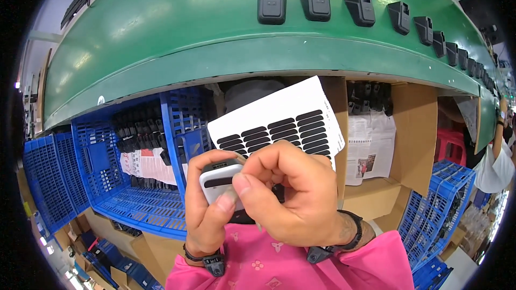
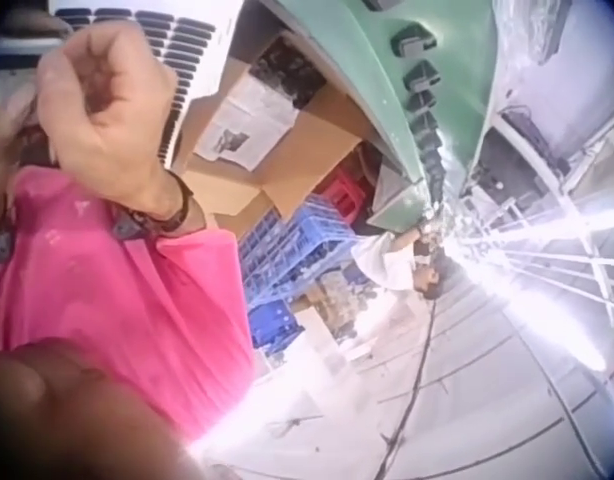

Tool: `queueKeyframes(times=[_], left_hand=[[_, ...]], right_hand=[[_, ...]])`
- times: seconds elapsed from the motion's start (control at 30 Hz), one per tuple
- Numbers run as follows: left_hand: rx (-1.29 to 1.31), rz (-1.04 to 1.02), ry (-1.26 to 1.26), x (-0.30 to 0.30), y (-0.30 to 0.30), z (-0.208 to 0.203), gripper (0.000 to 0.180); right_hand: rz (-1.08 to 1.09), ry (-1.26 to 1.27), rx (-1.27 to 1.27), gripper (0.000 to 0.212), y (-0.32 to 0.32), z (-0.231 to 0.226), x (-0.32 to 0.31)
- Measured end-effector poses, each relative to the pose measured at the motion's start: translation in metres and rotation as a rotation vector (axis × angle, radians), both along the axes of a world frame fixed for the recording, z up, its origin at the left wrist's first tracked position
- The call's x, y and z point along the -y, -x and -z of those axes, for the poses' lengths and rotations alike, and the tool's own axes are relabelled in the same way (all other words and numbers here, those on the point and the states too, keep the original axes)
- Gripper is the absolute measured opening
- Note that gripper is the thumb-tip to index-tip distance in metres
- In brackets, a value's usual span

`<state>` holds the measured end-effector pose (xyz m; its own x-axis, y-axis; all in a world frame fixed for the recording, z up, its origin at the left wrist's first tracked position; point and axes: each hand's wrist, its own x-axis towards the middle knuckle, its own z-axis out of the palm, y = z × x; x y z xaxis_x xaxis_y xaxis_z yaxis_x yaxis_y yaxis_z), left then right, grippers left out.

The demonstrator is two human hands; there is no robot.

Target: The person picks up a black plastic component from a blue crate and places it on the green conveyor belt, then peels a black adhesive strip from a sheet and applies it to a small white device.

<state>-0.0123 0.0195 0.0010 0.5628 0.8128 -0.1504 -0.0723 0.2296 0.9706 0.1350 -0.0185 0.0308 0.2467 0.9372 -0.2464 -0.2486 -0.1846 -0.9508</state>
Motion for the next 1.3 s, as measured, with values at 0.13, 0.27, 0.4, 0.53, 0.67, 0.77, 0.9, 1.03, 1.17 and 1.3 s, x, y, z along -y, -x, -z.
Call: queueKeyframes(times=[0.13,0.27,0.4,0.53,0.67,0.77,0.9,1.03,1.17,1.3], left_hand=[[-0.036,-0.007,-0.028,0.001,-0.001,-0.004,0.045],[-0.054,-0.023,-0.033,0.002,-0.002,-0.003,0.044],[-0.051,-0.032,-0.036,0.004,-0.003,0.0,0.044],[-0.061,-0.027,-0.043,0.003,-0.004,-0.003,0.043],[-0.121,-0.011,-0.077,0.003,-0.004,-0.004,0.043],[-0.132,-0.015,-0.072,0.004,-0.004,-0.004,0.043],[-0.134,-0.02,-0.082,0.003,-0.005,-0.003,0.043],[-0.104,-0.023,-0.081,0.003,-0.002,-0.001,0.043],[-0.112,-0.081,-0.07,0.004,-0.003,-0.002,0.042],[-0.142,-0.115,-0.108,0.004,-0.007,0.0,0.041]], right_hand=[[-0.003,-0.006,0.013,0.012,-0.001,0.001,-0.001],[-0.026,-0.023,0.051,0.012,-0.002,0.002,-0.001],[-0.007,-0.011,0.022,0.011,-0.002,0.002,-0.001],[0.007,-0.001,0.017,0.012,-0.001,0.003,0.0],[0.017,-0.02,0.047,0.011,0.0,0.005,0.001],[0.019,-0.037,0.083,0.011,0.0,0.006,0.001],[0.004,-0.097,0.177,0.01,-0.001,0.009,0.001],[0.063,-0.036,0.116,0.012,0.003,0.011,0.003],[0.03,-0.098,0.219,0.011,0.004,0.012,0.002],[0.028,-0.119,0.253,0.01,0.004,0.015,0.001]])
